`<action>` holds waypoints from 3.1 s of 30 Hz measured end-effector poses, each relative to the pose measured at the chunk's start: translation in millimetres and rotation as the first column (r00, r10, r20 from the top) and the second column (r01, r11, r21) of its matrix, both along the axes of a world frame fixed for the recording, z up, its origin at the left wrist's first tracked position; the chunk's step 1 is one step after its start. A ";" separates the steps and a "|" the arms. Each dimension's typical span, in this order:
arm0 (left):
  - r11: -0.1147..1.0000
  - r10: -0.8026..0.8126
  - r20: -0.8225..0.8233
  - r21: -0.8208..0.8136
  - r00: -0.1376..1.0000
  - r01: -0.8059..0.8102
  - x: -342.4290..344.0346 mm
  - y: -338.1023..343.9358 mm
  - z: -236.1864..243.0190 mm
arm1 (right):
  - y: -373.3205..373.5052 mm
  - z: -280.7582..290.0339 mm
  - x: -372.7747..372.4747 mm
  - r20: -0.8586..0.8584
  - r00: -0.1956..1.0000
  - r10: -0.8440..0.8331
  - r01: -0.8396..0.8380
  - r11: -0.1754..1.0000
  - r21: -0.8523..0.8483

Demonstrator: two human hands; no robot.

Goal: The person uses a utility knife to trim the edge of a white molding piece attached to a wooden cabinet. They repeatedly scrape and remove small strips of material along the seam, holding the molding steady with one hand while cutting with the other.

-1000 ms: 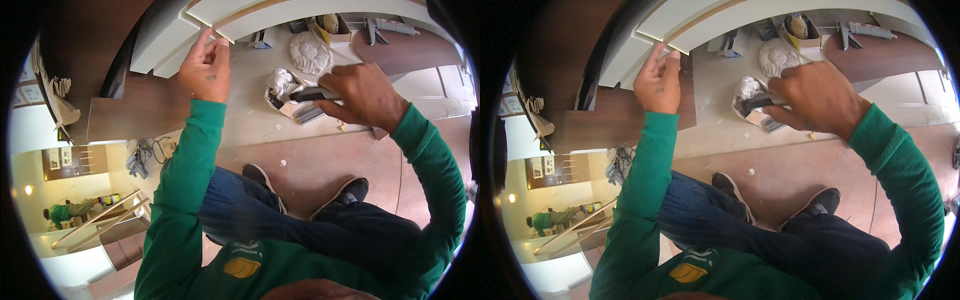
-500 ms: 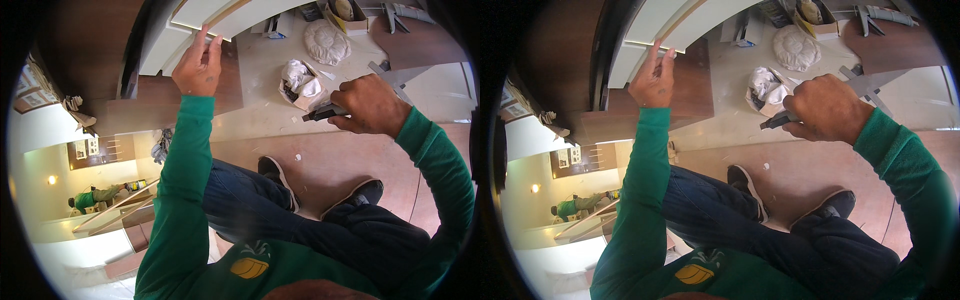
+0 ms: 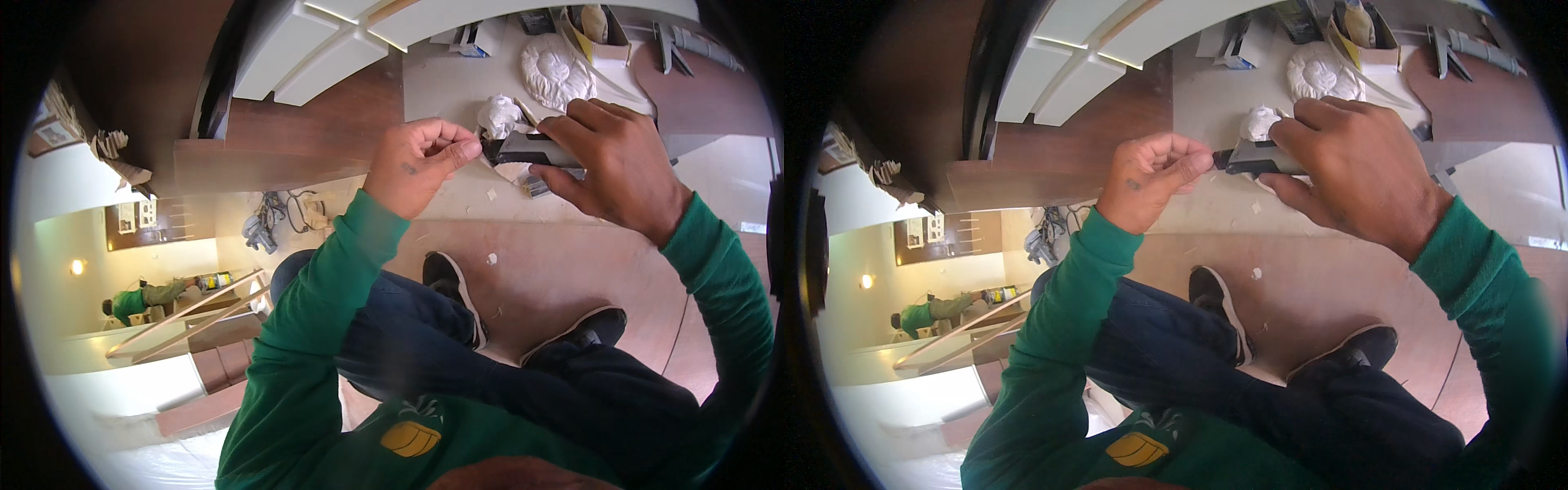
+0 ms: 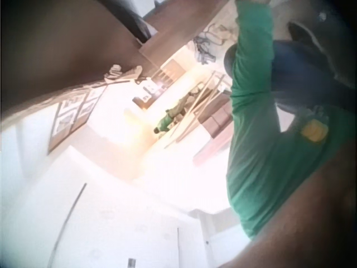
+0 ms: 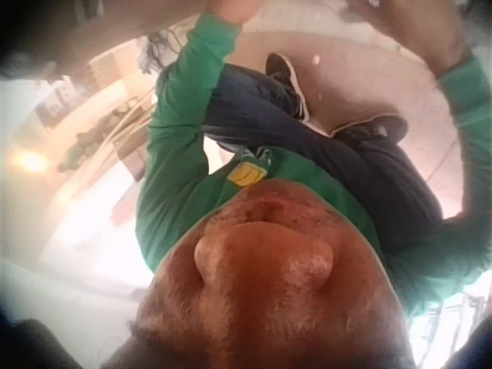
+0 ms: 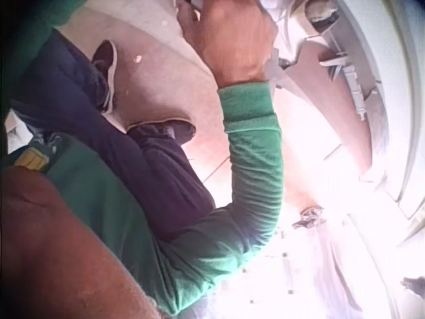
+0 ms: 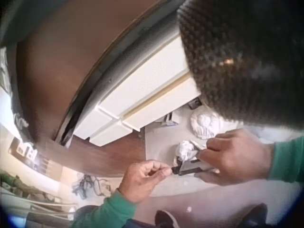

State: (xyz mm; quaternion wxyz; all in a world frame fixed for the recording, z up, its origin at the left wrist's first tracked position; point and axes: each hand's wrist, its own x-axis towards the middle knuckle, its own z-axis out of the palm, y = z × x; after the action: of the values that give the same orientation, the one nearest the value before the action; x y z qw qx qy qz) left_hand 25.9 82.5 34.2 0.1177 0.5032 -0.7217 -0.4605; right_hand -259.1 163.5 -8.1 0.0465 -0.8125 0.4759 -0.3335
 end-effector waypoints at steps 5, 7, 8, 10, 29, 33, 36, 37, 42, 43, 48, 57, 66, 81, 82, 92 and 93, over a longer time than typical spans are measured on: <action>0.941 0.232 -0.097 0.276 0.968 -0.197 10.3 -13.0 11.8 | -5.8 14.5 5.9 -0.060 0.998 0.021 -0.031 0.987 -0.161; 0.918 0.317 -0.135 0.292 0.939 -0.268 20.4 -21.2 14.4 | -7.3 23.0 4.8 -0.106 0.994 0.011 -0.030 0.984 -0.177; 0.930 0.314 -0.078 0.227 0.946 -0.290 25.2 -26.5 18.0 | -8.5 27.1 6.1 -0.070 0.997 -0.025 0.012 0.984 -0.179; 0.943 0.320 0.037 0.089 0.947 -0.322 34.2 -39.2 25.5 | -12.2 34.6 11.0 0.007 0.995 -0.097 0.096 0.978 -0.184; 0.528 0.201 -0.686 -0.525 0.699 -0.667 -42.1 -59.3 -44.0 | -39.9 85.7 24.5 -0.064 0.952 -0.299 0.290 0.950 -0.117; 0.601 0.296 -0.821 -0.237 0.489 -0.763 -72.6 -32.0 -52.6 | -46.9 95.9 34.3 -0.086 0.966 -0.244 0.226 0.958 -0.177; 0.605 0.257 -0.834 -0.255 0.488 -0.755 -73.5 -26.1 -54.1 | -54.2 101.0 38.6 -0.139 0.960 -0.242 0.213 0.957 -0.195; 0.621 0.250 -0.870 -0.193 0.425 -0.760 -78.1 -30.2 -50.2 | -57.1 103.9 43.4 -0.121 0.957 -0.263 0.228 0.943 -0.244; 0.623 0.287 -0.890 -0.107 0.353 -0.775 -91.2 -31.5 -40.2 | -70.4 108.6 42.0 -0.222 0.932 -0.285 0.216 0.933 -0.289; 0.616 0.291 -0.888 -0.110 0.355 -0.780 -91.2 -30.5 -38.0 | -70.7 109.4 43.1 -0.228 0.929 -0.293 0.224 0.932 -0.286; 0.514 0.239 -0.882 -0.240 0.406 -0.824 -85.6 -36.9 -30.8 | -61.7 114.1 37.3 -0.206 0.909 -0.362 0.302 0.913 -0.273; 0.591 0.258 -0.861 -0.218 0.438 -0.776 -81.7 -38.7 -34.9 | -75.2 108.1 44.9 -0.275 0.901 -0.337 0.271 0.929 -0.251; 0.478 0.294 -0.841 -0.283 0.455 -0.831 -87.0 -48.6 -44.2 | -83.6 128.8 50.0 -0.364 0.873 -0.325 0.310 0.946 -0.100; 0.528 0.363 -0.849 -0.153 0.385 -0.835 -86.1 -47.8 -32.7 | -97.6 118.7 42.2 -0.282 0.905 -0.320 0.282 0.945 -0.168; 0.531 0.367 -0.844 -0.154 0.390 -0.833 -85.7 -47.5 -32.4 | -98.3 118.6 42.3 -0.286 0.902 -0.324 0.290 0.944 -0.155; 0.559 0.399 -0.850 -0.071 0.343 -0.826 -83.7 -49.7 -31.4 | -100.0 120.5 43.6 -0.317 0.892 -0.323 0.287 0.945 -0.156; 0.561 0.405 -0.847 -0.067 0.344 -0.825 -83.9 -49.7 -31.9 | -99.5 120.4 43.5 -0.317 0.890 -0.328 0.290 0.943 -0.162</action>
State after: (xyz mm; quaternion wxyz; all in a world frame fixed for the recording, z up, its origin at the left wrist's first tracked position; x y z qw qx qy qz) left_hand -58.0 32.8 2.3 0.7005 0.4558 -0.4319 -0.3390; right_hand -215.7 64.0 112.3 -0.1348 -0.7728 0.5809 -0.2174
